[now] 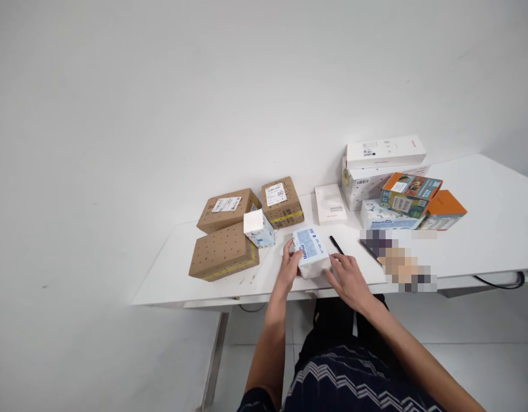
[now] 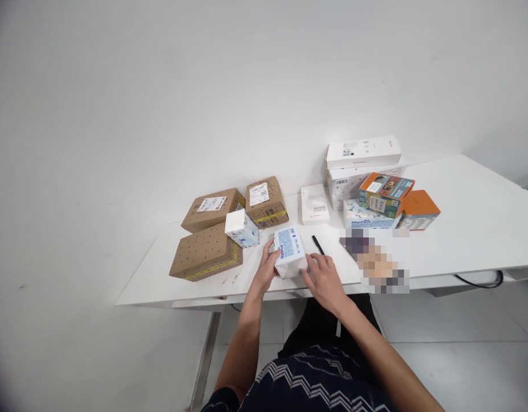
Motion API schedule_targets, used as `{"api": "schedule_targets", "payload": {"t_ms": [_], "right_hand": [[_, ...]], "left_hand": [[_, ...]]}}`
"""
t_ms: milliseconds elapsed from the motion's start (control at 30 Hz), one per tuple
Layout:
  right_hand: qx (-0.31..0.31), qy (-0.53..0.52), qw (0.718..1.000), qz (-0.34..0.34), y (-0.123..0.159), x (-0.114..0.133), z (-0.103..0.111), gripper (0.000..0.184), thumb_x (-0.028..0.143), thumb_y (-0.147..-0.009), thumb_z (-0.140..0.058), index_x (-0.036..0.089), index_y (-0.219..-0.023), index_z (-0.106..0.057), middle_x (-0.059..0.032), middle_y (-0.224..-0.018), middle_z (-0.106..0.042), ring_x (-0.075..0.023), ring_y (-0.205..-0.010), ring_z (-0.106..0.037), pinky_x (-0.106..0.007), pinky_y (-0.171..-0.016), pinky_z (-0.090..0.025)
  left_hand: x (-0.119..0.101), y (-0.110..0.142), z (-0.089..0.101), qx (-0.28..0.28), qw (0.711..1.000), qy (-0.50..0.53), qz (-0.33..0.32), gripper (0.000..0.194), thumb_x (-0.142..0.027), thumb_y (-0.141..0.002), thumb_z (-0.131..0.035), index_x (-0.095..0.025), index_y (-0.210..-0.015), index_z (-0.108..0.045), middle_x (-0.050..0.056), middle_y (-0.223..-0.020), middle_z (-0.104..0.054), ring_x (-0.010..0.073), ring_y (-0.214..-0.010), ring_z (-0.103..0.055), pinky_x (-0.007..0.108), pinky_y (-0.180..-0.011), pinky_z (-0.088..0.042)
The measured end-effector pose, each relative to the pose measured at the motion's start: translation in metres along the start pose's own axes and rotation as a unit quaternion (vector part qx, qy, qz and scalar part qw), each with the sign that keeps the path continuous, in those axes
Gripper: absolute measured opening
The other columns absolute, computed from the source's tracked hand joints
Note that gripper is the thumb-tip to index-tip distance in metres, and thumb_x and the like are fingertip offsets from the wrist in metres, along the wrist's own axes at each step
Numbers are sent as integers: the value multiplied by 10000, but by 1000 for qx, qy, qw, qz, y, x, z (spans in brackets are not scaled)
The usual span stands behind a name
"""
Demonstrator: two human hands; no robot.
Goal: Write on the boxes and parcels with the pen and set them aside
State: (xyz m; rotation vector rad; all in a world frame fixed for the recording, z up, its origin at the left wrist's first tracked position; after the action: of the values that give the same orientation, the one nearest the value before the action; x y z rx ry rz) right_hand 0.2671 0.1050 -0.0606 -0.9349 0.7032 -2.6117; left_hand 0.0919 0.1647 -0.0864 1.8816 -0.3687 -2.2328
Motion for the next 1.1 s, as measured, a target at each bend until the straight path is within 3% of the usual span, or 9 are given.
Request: {"api": "schedule_targets", "payload": {"t_ms": [100, 233, 367, 467, 567, 767, 900, 1100], "right_hand": [[-2, -53, 999, -11, -6, 14, 3, 463, 341, -928, -472, 193, -1367, -468, -150, -1161, -579, -290, -1046, -513, -463, -867, -491], [-17, -129, 990, -57, -18, 14, 18, 491, 354, -930, -475, 218, -1399, -430, -126, -1104, -534, -256, -1033, -535, -416, -859, -503], [4, -174, 978, -116, -23, 8, 22, 437, 378, -932, -463, 219, -1338, -498, -89, -967, -524, -221, -894, -556, -341, -681, -537], [21, -205, 970, -131, -18, 9, 19, 440, 377, -929, -468, 225, -1341, -487, -93, -990, -512, -207, -861, -551, -276, -549, -515], [15, -211, 970, -124, -12, 10, 17, 458, 364, -924, -479, 237, -1364, -462, -106, -1051, -511, -210, -884, -552, -264, -525, -510], [55, -209, 968, -130, 2, 2, -3, 444, 373, -926, -478, 222, -1344, -482, -123, -1061, -535, -218, -894, -576, -254, -482, -505], [57, -211, 964, -153, 10, -1, -5, 532, 373, -923, -482, 246, -1426, -363, -147, -1170, -495, -225, -931, -581, -224, -404, -471], [39, -155, 981, -111, 9, 7, 6, 610, 341, -925, -486, 288, -1480, -238, -158, -1290, -458, -262, -1085, -550, -302, -581, -559]], "left_hand": [[-14, 9, 3, 15, 999, 36, -24, 629, -632, -885, -368, -232, -1367, -435, 98, -1096, -650, 172, -787, -632, 259, -617, -514], [-30, 25, 4, 62, 995, 27, -66, 785, -736, -858, -242, -128, -1209, -594, 105, -898, -664, 168, -675, -608, 293, -637, -512], [-43, 44, 7, 31, 993, -38, -110, 687, -653, -910, -260, -133, -1190, -611, 69, -812, -622, 168, -704, -591, 318, -713, -508], [-59, 60, 7, -15, 977, -126, -173, 505, -538, -946, -327, -198, -1176, -621, 53, -850, -602, 174, -776, -579, 319, -769, -487], [-68, 69, 6, -35, 966, -154, -205, 402, -446, -939, -413, -219, -1224, -583, 60, -940, -594, 178, -845, -579, 303, -777, -476], [-47, 55, 8, -30, 971, -166, -167, 362, -401, -939, -402, -198, -1161, -603, 76, -992, -640, 199, -887, -597, 333, -810, -472], [-36, 50, 7, -37, 976, -137, -167, 435, -427, -946, -397, -208, -1311, -490, 104, -1180, -600, 212, -1009, -583, 355, -880, -462], [-37, 55, 9, -64, 972, -95, -203, 468, -396, -936, -419, -222, -1369, -392, 123, -1317, -482, 215, -1131, -520, 363, -936, -441]]}}
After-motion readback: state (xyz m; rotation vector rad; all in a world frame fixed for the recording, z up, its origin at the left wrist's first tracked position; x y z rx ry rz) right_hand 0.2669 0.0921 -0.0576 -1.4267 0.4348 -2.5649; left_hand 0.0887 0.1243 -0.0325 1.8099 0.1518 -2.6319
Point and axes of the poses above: each hand's wrist, its own y-axis away from the middle knuckle, its own z-axis out of the back of the hand, x = y × z, the point moved 8 cm from there along -y, towards the middle knuckle
